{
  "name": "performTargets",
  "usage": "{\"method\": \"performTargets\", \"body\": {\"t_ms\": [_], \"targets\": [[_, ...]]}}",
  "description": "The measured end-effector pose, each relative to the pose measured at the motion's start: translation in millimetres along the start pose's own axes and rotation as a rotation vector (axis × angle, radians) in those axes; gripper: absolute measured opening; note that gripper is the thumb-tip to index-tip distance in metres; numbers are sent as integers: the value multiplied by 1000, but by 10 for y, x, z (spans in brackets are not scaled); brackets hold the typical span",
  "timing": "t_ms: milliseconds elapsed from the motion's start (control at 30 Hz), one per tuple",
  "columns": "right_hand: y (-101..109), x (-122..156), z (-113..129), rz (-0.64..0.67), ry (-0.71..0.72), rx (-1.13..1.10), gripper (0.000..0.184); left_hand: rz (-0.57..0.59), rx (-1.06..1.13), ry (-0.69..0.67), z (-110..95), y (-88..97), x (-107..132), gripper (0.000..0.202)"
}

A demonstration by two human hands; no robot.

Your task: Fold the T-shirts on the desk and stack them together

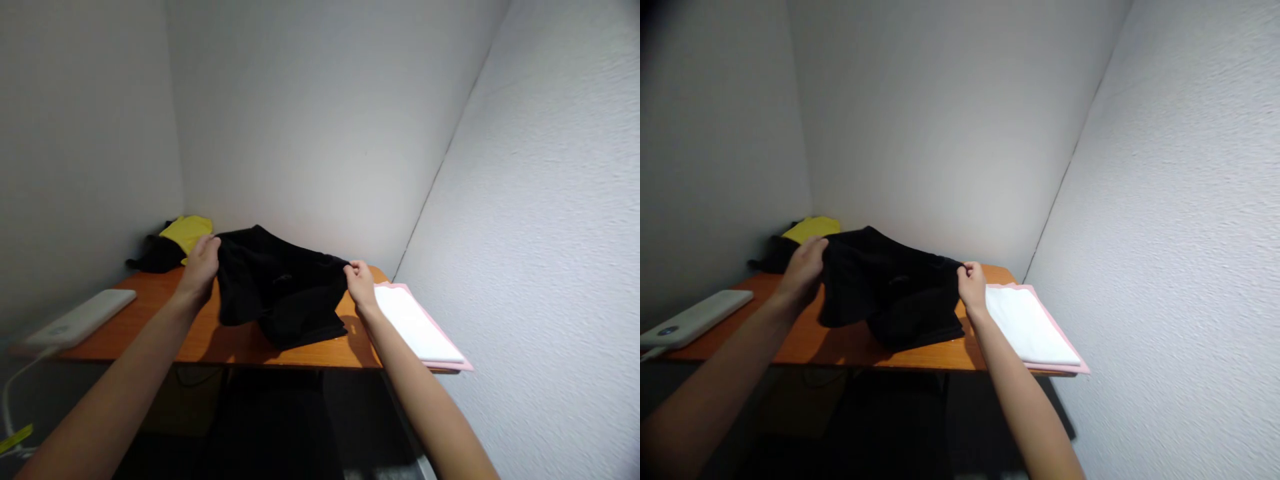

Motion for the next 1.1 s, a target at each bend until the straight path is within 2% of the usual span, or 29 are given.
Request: {"method": "performTargets", "body": {"t_ms": [67, 167, 267, 333, 400, 500, 600, 667, 767, 867, 933, 967, 1033, 1100], "targets": [[444, -14, 298, -166, 185, 17, 22, -12, -137, -101, -360, 210, -85, 8], [1049, 201, 895, -434, 548, 114, 14, -53, -596, -346, -936, 361, -52, 11], [1474, 524, 1460, -641, 746, 204, 14, -255, -1039, -594, -1451, 397, 67, 24], [1649, 725, 1761, -762, 813, 287, 20, -411, -1106, -683, -1716, 464, 127, 36], [1734, 870, 1937, -836, 835, 384, 24, -487, -1112, -743, -1889, 538, 168, 47], [1736, 965, 1889, -835, 790, 503, 21, -483, -1119, -764, -1896, 639, 195, 56], [1619, 873, 1586, -770, 772, 577, 17, -470, -1213, -774, -1657, 622, 140, 56], [1470, 595, 1374, -692, 793, 613, 17, -404, -1299, -760, -1451, 488, -58, 51], [1119, -205, 1122, -508, 717, 682, 25, -158, -1403, -618, -1119, 150, -636, 49], [559, -1031, 830, -218, 506, 765, 35, 45, -1437, -507, -703, -193, -1138, 44], [100, -1289, 525, 18, 336, 806, 45, 147, -1427, -418, -279, -343, -1250, 45], [-137, -1296, 348, 133, 272, 816, 48, 222, -1416, -348, -1, -395, -1227, 46], [-595, -1118, -21, 330, 210, 822, 49, 429, -1396, -226, 632, -483, -1037, 46], [-988, -819, -395, 483, 196, 822, 49, 620, -1383, -130, 1257, -518, -754, 47]]}}
Point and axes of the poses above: each hand's wrist, its own x-axis away from the middle knuckle, its own y-axis out of the back of the hand, z = x × y, the point moved 6 cm from there along -x, towards the middle knuckle, and after that the axes turned 11 degrees about z, right-handed, at the moved point
